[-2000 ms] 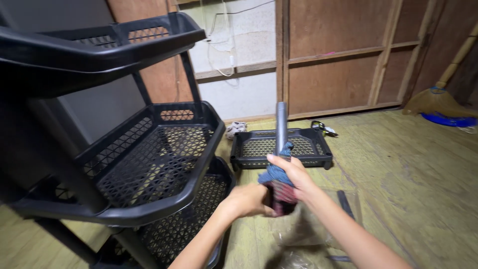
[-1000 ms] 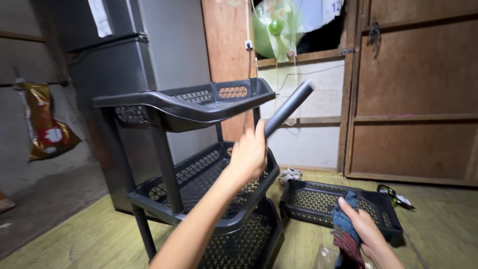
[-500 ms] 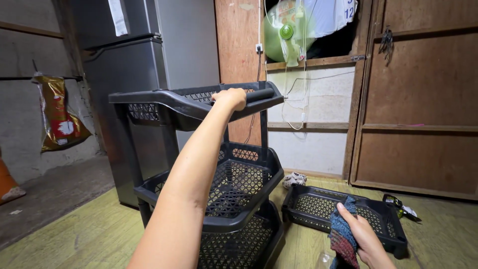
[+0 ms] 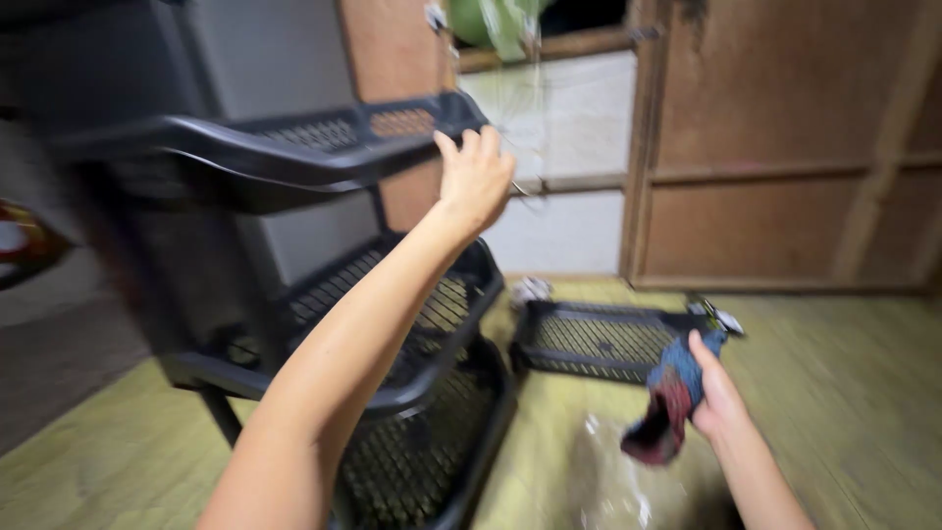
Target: The person assembles a black plastic three-tier utility cart. They wipe the metal poles with a cloth, insert the poles into the corner sockets of the stacked baskets, and secure the structure by aligning and pressing the components together.
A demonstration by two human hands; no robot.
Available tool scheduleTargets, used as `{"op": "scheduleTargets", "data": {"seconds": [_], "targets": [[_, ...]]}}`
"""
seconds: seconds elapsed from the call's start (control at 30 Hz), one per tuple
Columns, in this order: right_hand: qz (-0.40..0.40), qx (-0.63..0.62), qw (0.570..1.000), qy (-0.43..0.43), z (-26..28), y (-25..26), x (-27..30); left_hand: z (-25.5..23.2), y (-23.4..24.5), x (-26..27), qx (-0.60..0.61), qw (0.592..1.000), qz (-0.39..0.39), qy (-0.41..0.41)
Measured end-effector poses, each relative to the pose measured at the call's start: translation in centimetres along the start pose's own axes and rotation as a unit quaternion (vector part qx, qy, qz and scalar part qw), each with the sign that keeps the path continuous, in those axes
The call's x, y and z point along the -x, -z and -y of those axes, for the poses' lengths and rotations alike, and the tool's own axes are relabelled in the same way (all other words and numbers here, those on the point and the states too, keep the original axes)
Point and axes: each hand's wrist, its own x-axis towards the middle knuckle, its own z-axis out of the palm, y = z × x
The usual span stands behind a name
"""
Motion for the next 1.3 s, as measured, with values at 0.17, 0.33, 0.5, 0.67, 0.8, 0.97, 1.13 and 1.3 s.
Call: {"op": "scheduleTargets", "data": {"seconds": [0.17, 0.33, 0.5, 0.67, 0.8, 0.97, 1.13, 1.3], "targets": [[-0.055, -0.058, 0.996, 0.031, 2.0, 7.1, -0.2, -14.5, -3.3, 4.3, 0.189, 0.929, 0.289, -0.133], [-0.127, -0.076, 0.987, 0.058, 4.3, 15.1, 1.2, -28.0, -6.7, 10.6, 0.249, 0.851, 0.414, -0.204], [-0.261, -0.044, 0.961, 0.079, 4.9, 25.4, 1.7, -38.8, -11.9, 18.7, 0.34, 0.787, 0.457, -0.235], [-0.395, 0.197, 0.896, 0.045, 0.4, 34.2, 2.4, -46.8, -17.2, 26.1, 0.401, 0.736, 0.514, -0.184], [-0.373, 0.45, 0.81, -0.037, -5.0, 38.7, 4.4, -49.3, -19.9, 30.1, 0.338, 0.729, 0.579, -0.139], [-0.324, 0.619, 0.705, -0.123, -8.8, 39.2, 5.6, -50.3, -23.0, 34.1, 0.322, 0.665, 0.672, -0.059], [-0.311, 0.678, 0.647, -0.16, -10.3, 34.4, 5.5, -53.3, -26.7, 38.1, 0.497, 0.633, 0.591, 0.059], [-0.285, 0.731, 0.61, -0.11, -11.4, 29.4, 5.2, -56.3, -27.9, 39.5, 0.611, 0.444, 0.641, 0.135]]}}
